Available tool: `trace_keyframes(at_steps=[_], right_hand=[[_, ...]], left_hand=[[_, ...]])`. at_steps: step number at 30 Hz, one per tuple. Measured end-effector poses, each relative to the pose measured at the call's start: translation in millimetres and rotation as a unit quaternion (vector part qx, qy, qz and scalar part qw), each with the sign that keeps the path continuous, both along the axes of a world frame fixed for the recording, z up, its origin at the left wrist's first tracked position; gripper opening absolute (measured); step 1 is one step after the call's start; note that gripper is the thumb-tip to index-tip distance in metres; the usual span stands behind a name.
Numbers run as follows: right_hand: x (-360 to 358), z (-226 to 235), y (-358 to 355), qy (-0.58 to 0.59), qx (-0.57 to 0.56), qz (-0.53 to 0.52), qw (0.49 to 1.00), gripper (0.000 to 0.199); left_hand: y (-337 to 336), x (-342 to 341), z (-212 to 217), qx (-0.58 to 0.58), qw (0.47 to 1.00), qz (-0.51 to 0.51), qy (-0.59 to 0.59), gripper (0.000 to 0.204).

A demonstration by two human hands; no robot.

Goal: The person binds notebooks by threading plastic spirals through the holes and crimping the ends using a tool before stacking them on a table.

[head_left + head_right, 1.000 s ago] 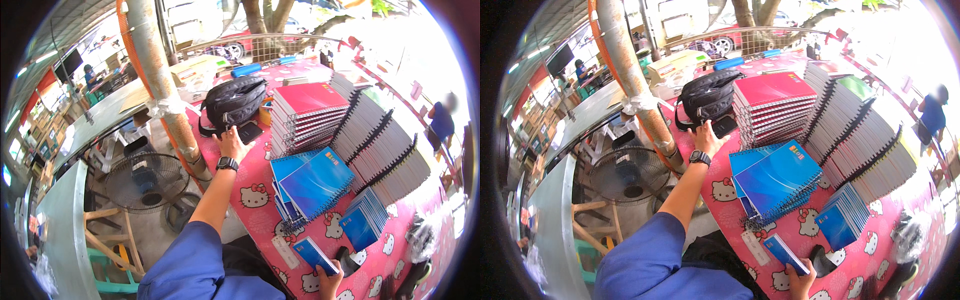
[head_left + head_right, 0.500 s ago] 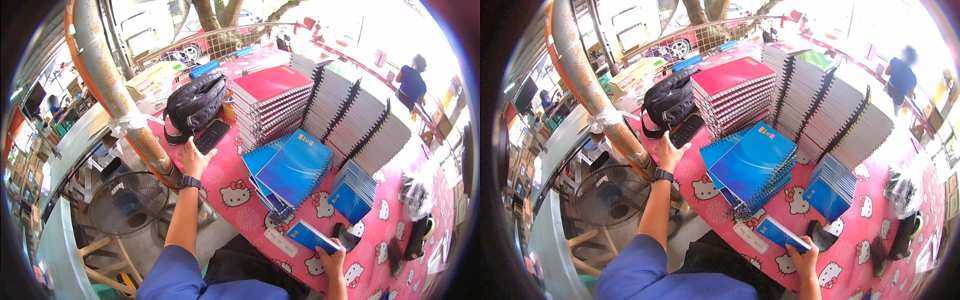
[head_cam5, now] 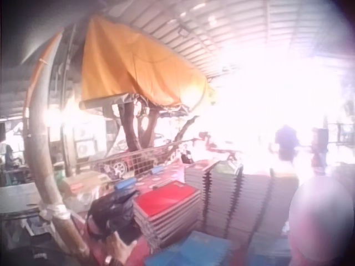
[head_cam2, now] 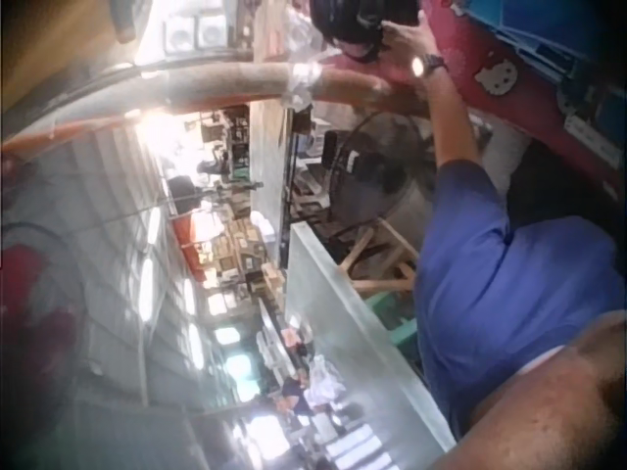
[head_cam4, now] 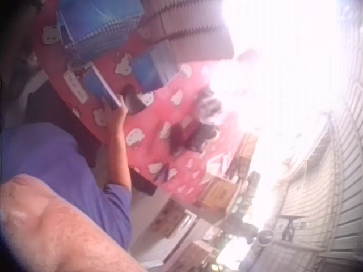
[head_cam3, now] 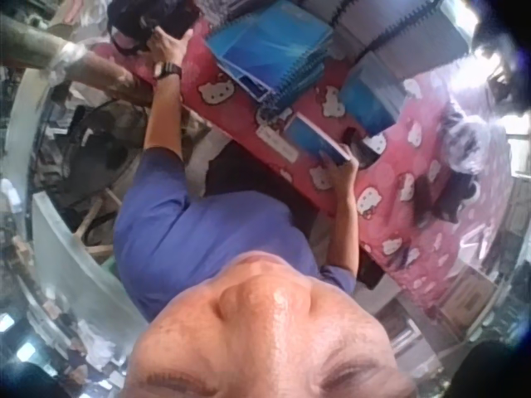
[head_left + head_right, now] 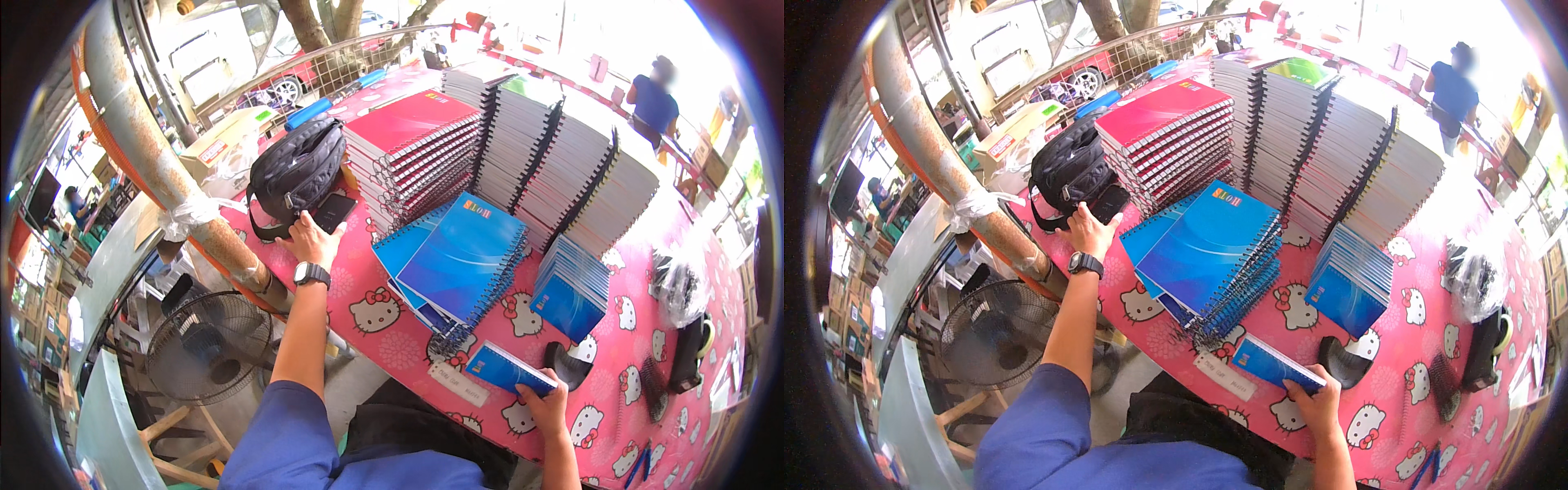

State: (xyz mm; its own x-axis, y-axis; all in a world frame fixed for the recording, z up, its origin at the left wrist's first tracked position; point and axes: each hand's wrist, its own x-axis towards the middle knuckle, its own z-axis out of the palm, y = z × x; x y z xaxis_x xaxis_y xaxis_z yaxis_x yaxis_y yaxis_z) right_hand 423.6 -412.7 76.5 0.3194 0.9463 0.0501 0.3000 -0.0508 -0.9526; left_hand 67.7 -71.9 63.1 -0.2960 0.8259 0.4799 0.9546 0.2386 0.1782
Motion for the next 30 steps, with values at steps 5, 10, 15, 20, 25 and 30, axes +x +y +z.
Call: trace_keyframes(at_steps=[5, 10, 15, 20, 25, 30], right_hand=[[0, -7, 1, -0.015, 0.003, -0.004, 1.0, 0.017], [-2, 3, 1, 0.0, -0.008, 0.002, 1.0, 0.017], [-1, 1, 0, -0.01, -0.014, -0.003, 1.0, 0.016], [-1, 4, 0, -0.018, -0.009, 0.006, 1.0, 0.017], [2, -3, 0, -0.029, 0.008, 0.011, 0.999, 0.017], [-2, 1, 0, -0.002, -0.001, 0.017, 1.0, 0.016]], left_hand=[[-30, -15, -11, 0.087, 0.992, -0.067, -0.058, 0.092], [-71, -59, -37, 0.129, 0.972, -0.172, -0.095, 0.07], [-82, -38, -20, 0.102, 0.979, -0.174, -0.027, 0.061], [-81, -52, -30, 0.05, 0.985, -0.164, 0.011, 0.062], [-83, -38, -22, 0.114, 0.98, -0.163, -0.022, 0.059], [-82, -51, -25, 0.033, 0.986, -0.151, 0.061, 0.062]])
